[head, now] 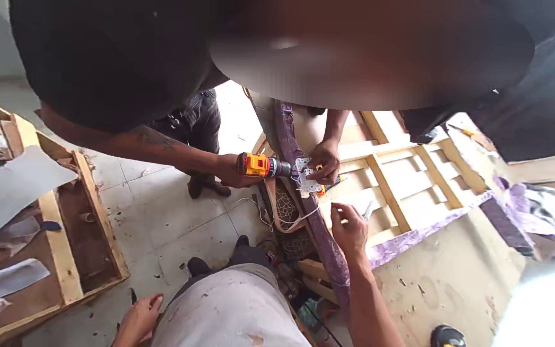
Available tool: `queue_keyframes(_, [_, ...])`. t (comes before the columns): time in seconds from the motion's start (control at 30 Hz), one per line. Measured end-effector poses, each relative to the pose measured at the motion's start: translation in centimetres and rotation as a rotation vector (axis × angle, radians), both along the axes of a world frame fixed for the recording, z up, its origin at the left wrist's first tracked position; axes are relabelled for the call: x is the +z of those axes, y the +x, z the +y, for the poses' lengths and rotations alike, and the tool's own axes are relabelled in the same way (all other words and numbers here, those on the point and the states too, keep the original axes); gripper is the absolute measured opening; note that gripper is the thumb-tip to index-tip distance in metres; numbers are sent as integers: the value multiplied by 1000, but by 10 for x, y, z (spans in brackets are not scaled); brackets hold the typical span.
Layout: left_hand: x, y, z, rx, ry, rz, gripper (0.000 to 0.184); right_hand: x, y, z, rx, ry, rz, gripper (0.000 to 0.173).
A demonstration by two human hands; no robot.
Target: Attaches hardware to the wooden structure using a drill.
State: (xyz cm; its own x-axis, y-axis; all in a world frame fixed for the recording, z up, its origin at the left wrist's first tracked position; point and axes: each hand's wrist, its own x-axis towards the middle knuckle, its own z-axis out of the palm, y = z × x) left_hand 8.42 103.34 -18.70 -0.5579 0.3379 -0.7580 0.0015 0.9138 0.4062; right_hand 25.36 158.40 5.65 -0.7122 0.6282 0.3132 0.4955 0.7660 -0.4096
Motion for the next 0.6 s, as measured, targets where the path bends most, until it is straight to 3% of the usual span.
queue_keyframes(0.13, [-12,-31,2,42,26,45,36,49,-62,25,139,86,-117,27])
queue_keyframes(0.3, [0,-46,16,309,103,203,34,74,-135,53,272,77,-567,27])
queue_keyframes(0.4, [-3,-22,19,393,147,214,34,69,-159,68,400,91,-743,28])
queue_keyframes(0.6, [-27,56,15,411,90,54,37,68,-164,87,612,158,-742,24])
